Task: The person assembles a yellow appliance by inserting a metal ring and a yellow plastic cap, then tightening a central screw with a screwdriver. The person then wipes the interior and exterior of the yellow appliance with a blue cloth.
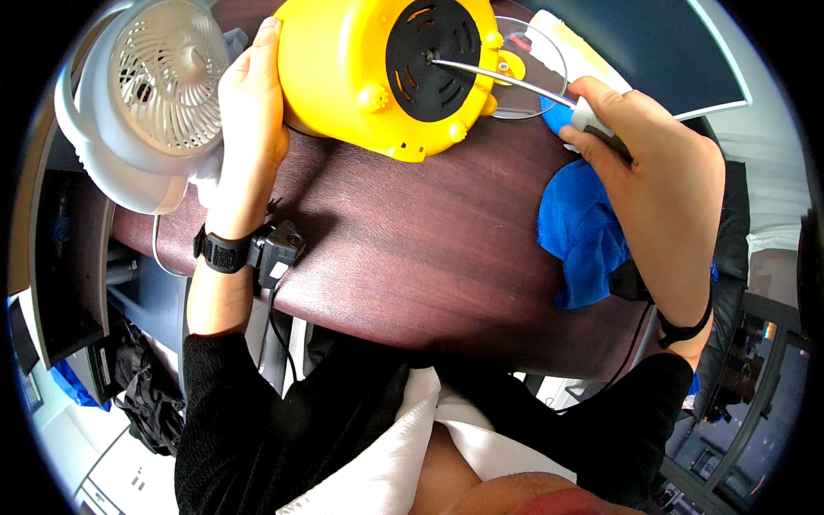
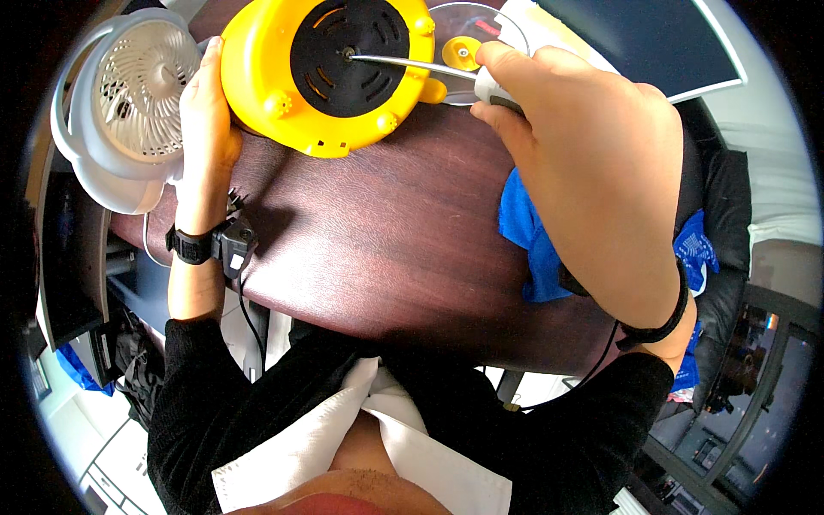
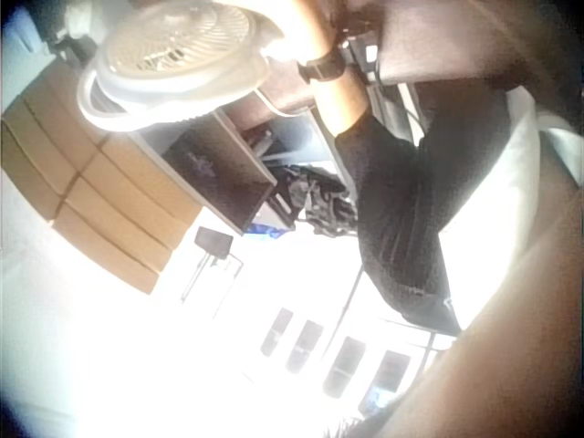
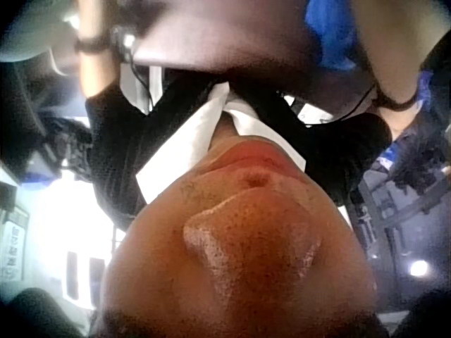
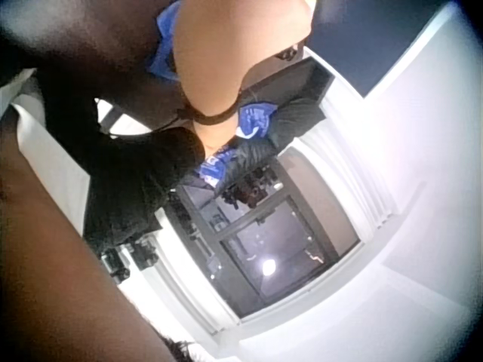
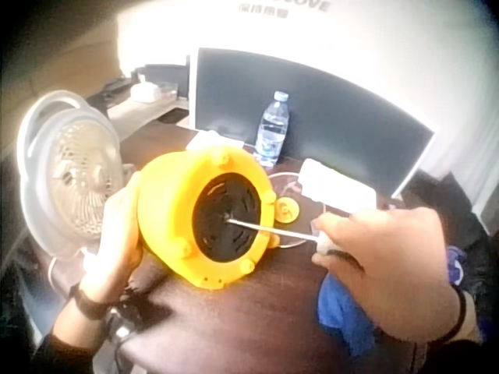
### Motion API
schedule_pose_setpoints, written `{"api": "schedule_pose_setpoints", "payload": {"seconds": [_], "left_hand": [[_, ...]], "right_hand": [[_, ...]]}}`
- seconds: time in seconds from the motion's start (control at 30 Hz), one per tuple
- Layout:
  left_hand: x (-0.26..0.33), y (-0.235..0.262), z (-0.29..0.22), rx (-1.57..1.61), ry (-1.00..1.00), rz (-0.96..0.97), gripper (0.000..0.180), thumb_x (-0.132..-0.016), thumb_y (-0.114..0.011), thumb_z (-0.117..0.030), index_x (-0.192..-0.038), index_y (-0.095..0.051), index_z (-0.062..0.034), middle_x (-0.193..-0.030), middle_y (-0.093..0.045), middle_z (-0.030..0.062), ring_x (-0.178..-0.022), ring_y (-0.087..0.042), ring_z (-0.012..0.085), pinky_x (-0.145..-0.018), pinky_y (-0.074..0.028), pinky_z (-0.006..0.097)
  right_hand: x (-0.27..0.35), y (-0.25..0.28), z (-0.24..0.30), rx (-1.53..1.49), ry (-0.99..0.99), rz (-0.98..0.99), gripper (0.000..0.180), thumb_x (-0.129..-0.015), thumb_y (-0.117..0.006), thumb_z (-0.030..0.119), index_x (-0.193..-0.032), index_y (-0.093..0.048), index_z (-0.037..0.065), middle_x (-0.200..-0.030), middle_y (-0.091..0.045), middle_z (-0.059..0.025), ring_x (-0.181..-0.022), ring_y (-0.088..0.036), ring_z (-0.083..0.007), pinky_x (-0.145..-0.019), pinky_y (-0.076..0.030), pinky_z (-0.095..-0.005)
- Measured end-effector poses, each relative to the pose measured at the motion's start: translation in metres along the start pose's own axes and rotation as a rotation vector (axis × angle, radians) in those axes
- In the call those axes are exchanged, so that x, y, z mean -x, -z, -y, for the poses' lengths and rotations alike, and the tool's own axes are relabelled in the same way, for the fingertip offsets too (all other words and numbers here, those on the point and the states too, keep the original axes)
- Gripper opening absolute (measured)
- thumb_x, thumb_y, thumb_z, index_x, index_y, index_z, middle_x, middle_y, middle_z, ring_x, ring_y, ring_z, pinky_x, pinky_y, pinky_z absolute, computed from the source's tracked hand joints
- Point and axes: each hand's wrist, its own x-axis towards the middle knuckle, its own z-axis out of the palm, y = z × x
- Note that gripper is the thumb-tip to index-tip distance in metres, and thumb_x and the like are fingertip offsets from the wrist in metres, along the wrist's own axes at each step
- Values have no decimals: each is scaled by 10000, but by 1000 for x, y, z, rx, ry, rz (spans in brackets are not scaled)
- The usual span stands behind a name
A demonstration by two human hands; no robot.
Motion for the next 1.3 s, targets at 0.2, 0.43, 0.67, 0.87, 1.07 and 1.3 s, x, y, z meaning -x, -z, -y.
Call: {"api": "schedule_pose_setpoints", "payload": {"seconds": [0.2,0.43,0.67,0.87,1.07,1.3], "left_hand": [[3,-2,-3,-3,-6,-7,340,-948,-595,-289,-1083,-645,19,-998,-693,77,-838,-651,114,-755,-501,237],[3,-4,-4,-51,8,24,339,-956,-583,-289,-1085,-643,19,-997,-690,65,-839,-646,105,-749,-499,228],[-4,1,-2,-42,1,42,347,-969,-558,-281,-1129,-624,20,-1046,-681,64,-869,-651,109,-768,-511,235],[-8,-1,0,63,-3,29,319,-942,-612,-289,-1038,-668,11,-934,-695,51,-785,-638,80,-708,-490,196],[-12,3,-2,-109,1,43,375,-962,-550,-289,-1167,-606,20,-1023,-689,93,-862,-666,119,-773,-517,240],[-19,6,1,-273,-132,41,399,-954,-549,-311,-1170,-607,19,-1003,-691,95,-843,-668,121,-749,-519,242]], "right_hand": [[-3,0,-4,-2,7,31,310,-769,-742,190,-1064,-689,113,-791,-629,-111,-620,-614,-213,-572,-459,-279],[-4,10,-17,-90,-30,126,256,-792,-718,153,-1016,-660,42,-819,-624,-131,-709,-634,-241,-645,-484,-296],[5,4,-9,-239,-11,154,243,-817,-692,127,-1011,-609,6,-863,-606,-129,-735,-637,-276,-666,-504,-319],[3,-7,-23,-211,68,141,260,-812,-692,126,-1043,-613,39,-884,-608,-111,-730,-630,-277,-660,-504,-323],[-5,-21,-38,-170,145,98,296,-806,-692,117,-1085,-618,52,-904,-605,-114,-739,-626,-285,-661,-498,-324],[-17,-32,-58,-162,283,64,318,-784,-718,193,-1078,-639,100,-801,-598,-110,-692,-613,-291,-614,-480,-354]]}}
